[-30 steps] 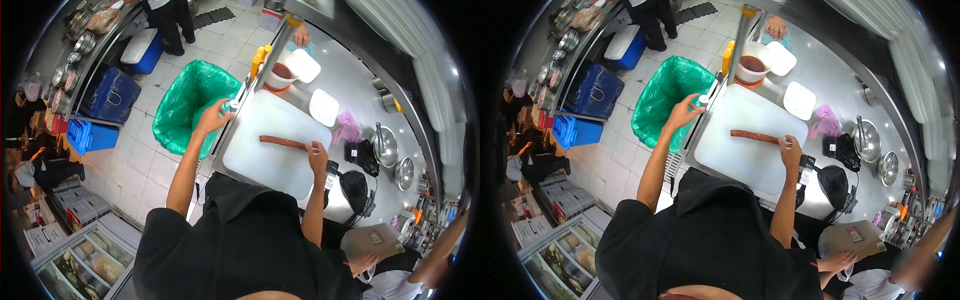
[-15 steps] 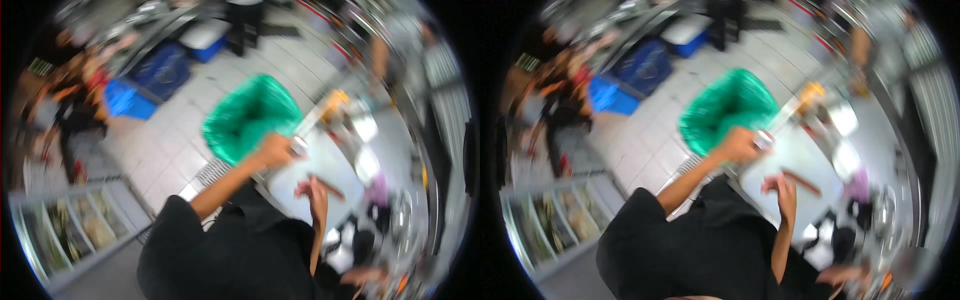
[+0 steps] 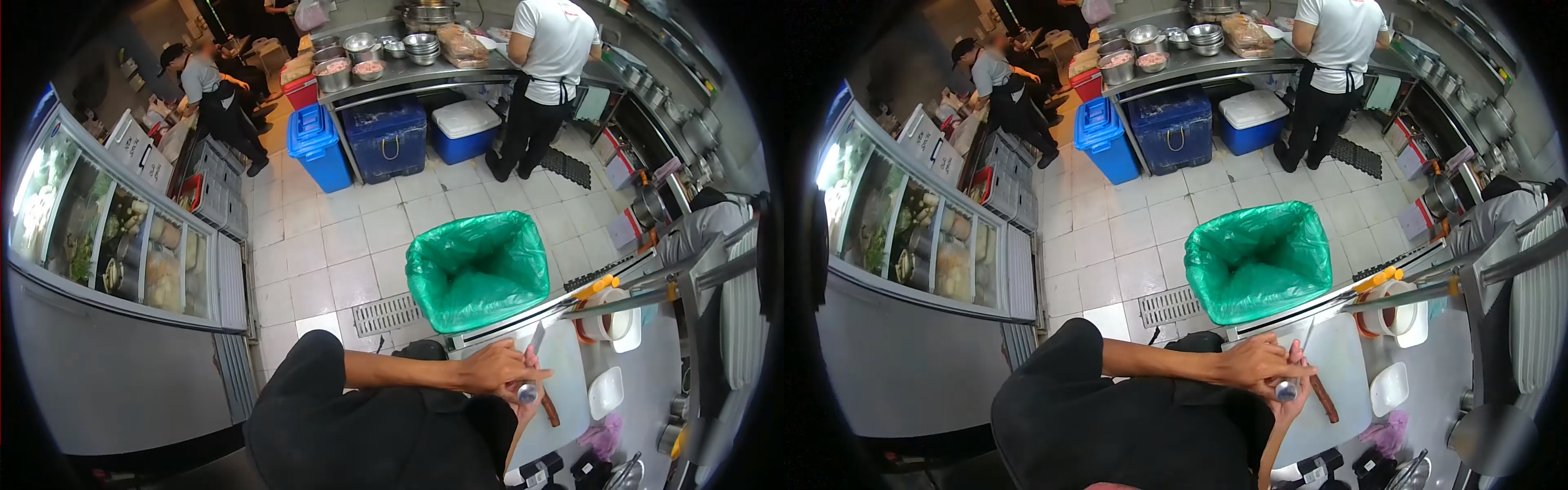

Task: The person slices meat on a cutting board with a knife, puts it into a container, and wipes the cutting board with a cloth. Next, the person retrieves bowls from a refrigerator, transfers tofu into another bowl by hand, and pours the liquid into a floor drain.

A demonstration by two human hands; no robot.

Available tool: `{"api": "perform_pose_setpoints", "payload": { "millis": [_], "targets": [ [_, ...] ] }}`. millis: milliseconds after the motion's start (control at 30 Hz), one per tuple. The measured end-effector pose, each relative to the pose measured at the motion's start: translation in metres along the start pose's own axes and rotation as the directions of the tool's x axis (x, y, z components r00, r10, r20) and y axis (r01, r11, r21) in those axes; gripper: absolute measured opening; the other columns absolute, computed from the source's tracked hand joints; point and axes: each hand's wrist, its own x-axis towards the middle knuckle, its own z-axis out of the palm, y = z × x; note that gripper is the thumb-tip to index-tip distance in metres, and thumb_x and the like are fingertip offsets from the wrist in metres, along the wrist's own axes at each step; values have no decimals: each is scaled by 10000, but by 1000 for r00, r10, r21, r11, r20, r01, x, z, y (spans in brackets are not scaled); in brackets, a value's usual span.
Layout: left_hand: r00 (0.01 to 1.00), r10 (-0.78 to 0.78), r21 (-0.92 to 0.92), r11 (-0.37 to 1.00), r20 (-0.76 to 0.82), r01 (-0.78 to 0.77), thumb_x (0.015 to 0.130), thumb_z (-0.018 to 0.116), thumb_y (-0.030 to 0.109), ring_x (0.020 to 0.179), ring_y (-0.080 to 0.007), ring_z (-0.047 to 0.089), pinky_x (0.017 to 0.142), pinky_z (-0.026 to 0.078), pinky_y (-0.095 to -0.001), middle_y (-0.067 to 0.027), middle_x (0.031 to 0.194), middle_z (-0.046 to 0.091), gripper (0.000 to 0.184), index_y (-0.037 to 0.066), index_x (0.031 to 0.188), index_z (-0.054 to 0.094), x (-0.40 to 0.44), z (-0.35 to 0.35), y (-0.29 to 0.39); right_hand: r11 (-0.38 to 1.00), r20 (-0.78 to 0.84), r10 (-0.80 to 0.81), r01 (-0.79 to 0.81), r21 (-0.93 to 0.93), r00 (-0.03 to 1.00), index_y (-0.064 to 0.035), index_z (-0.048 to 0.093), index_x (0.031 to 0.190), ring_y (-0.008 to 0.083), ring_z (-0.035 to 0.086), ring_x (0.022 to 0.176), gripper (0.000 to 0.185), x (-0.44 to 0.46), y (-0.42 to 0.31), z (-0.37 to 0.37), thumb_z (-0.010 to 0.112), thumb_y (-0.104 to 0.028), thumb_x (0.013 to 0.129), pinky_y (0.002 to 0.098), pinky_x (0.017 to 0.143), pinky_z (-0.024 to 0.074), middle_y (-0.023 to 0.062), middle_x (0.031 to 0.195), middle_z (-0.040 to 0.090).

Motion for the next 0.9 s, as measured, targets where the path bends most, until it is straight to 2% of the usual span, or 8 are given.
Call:
{"api": "perform_pose_setpoints", "payload": {
  "millis": [167, 267, 367, 533, 633, 700, 800, 900],
  "targets": [
    [993, 119, -127, 985, 2, -118, 753, 699, 539, 649, -157, 580, 617, 352, -315, 43, 743, 626, 676, 173, 1308, 576, -32, -6, -4, 994, 221, 96, -105, 27, 970, 24, 459, 1312, 143, 546, 735, 434, -20, -1, -34, 448, -245, 973, 315, 703, 486, 32, 844, 580],
    [970, 69, -83, 992, -232, -90, 829, 622, 553, 606, -232, 569, 618, 410, -368, -56, 733, 636, 482, 72, 815, 628, -44, -6, -30, 987, -278, -143, 115, -115, 950, -10, 549, 991, 177, 535, 634, 189, -23, 8, -26, 600, -159, 887, 340, 614, 491, 73, 744, 560],
    [923, -82, 1, 996, -376, 89, 981, 276, 559, 563, -173, 505, 571, 391, -334, -56, 669, 602, 712, -42, 1127, 628, -40, -20, -48, 951, -249, -308, 295, -88, 918, -28, 484, 982, 176, 560, 664, 163, -25, 9, -23, 598, -57, 869, 337, 552, 477, 66, 802, 527],
    [893, -107, 77, 985, -437, 156, 992, 248, 557, 595, -129, 501, 661, 422, -322, -55, 680, 574, 715, -34, 1262, 549, -22, -30, -52, 910, -207, -415, 401, -109, 886, -24, 469, 991, 150, 480, 476, 152, -35, 0, -45, 559, -39, 870, 310, 471, 444, 44, 600, 458],
    [880, -34, -7, 999, -475, 36, 1005, 330, 461, 647, -189, 511, 853, 465, -412, -97, 712, 551, 556, -18, 997, 612, -13, -32, -66, 860, -258, -487, 407, -308, 834, -79, 496, 1030, 70, 388, 453, 175, -43, -1, -48, 564, -39, 874, 240, 405, 359, -12, 636, 432],
    [856, 13, -57, 997, -516, -50, 960, 507, 275, 807, -268, 596, 773, 497, -399, -140, 870, 636, 297, -6, 919, 597, -13, -35, -80, 828, -352, -518, 354, -434, 780, -87, 476, 1143, 52, 384, 440, 253, -43, -2, -64, 573, -101, 909, 224, 378, 349, -8, 711, 500],
    [836, -63, 50, 993, -545, 107, 941, 534, 258, 718, -233, 582, 654, 466, -354, -85, 843, 627, 302, 63, 1147, 638, -6, -43, -68, 810, -315, -432, 210, -547, 845, -90, 455, 1249, 46, 383, 417, 362, -50, -17, -50, 590, -147, 919, 203, 347, 318, -13, 666, 480],
    [806, -127, -2, 988, -578, 155, 940, 546, 258, 697, -198, 559, 640, 462, -323, -83, 829, 595, 361, 56, 1235, 600, -2, -54, -60, 551, -133, -481, 181, -815, 866, -69, 448, 1278, 82, 461, 445, 375, -48, -18, -65, 560, -135, 927, 232, 374, 367, 29, 679, 554]
  ]
}}
